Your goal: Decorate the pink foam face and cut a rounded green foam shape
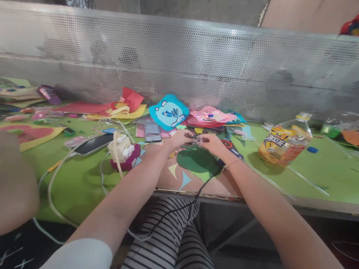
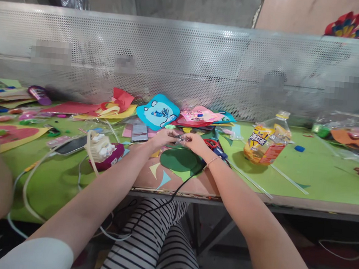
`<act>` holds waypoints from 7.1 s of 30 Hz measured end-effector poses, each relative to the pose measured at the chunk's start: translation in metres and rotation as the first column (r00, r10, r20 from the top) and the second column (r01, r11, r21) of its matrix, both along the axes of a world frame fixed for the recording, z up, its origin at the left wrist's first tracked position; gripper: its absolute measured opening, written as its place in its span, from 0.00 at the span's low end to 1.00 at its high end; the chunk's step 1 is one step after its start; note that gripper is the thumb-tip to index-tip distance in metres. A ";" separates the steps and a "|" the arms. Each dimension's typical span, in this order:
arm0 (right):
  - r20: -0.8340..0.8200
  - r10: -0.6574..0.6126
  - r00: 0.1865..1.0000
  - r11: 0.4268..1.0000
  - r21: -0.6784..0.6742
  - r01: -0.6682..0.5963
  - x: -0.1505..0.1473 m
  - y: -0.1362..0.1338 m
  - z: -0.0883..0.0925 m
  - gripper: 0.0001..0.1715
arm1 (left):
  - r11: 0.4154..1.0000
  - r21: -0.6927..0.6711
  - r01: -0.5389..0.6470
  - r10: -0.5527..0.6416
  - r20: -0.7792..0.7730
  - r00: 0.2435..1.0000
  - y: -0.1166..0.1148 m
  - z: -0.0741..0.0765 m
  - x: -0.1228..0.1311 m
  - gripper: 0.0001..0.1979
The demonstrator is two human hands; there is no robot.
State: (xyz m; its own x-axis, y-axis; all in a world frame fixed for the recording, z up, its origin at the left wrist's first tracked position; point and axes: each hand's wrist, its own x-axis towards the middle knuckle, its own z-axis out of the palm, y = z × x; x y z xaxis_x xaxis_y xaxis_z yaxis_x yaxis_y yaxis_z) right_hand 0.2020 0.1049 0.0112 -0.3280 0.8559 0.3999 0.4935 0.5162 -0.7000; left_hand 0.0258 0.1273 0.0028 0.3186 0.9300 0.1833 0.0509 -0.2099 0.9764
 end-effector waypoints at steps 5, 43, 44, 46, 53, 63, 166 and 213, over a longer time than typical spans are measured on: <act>0.029 -0.025 0.999 0.997 0.070 0.023 0.000 0.001 0.003 0.11 | 1.000 -0.015 0.008 -0.007 0.084 0.996 0.001 0.002 0.003 0.14; -0.097 -0.166 0.981 0.979 0.103 0.176 0.006 0.004 0.003 0.12 | 0.986 -0.060 -0.154 0.154 0.007 0.988 0.001 0.008 -0.003 0.09; -0.074 -0.152 0.986 0.981 0.106 0.159 0.006 0.004 0.002 0.12 | 0.987 -0.065 -0.145 0.145 -0.001 0.989 0.000 0.008 -0.002 0.10; -0.016 -0.108 0.994 0.986 0.123 0.109 0.006 0.006 0.000 0.13 | 0.990 -0.080 -0.117 0.117 -0.004 0.993 -0.004 0.008 0.000 0.09; 0.063 -0.071 0.996 0.979 0.196 0.057 0.005 0.009 -0.005 0.11 | 0.995 -0.100 -0.020 0.022 0.018 1.000 -0.006 0.007 0.004 0.07; -0.396 -0.199 0.897 0.980 -0.064 0.189 0.008 0.009 0.001 0.11 | 0.957 -0.105 -0.271 0.277 0.049 0.960 0.010 0.003 -0.004 0.07; 0.147 -0.006 0.989 0.915 0.399 -0.054 0.005 0.006 -0.008 0.16 | 0.946 -0.167 0.277 -0.268 0.078 0.960 -0.004 0.001 0.004 0.23; -0.148 -0.080 0.986 0.928 0.351 0.128 0.001 0.000 0.000 0.08 | 0.975 -0.190 0.117 -0.086 0.166 0.982 -0.009 0.011 0.006 0.14</act>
State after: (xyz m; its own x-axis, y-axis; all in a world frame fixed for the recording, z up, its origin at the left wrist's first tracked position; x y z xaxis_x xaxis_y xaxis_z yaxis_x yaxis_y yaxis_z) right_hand 0.2029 0.1048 0.0115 -0.1698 0.6744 0.7186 0.4762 0.6946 -0.5393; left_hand 0.0322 0.1183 0.0142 0.3955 0.9169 0.0532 -0.1163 -0.0075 0.9932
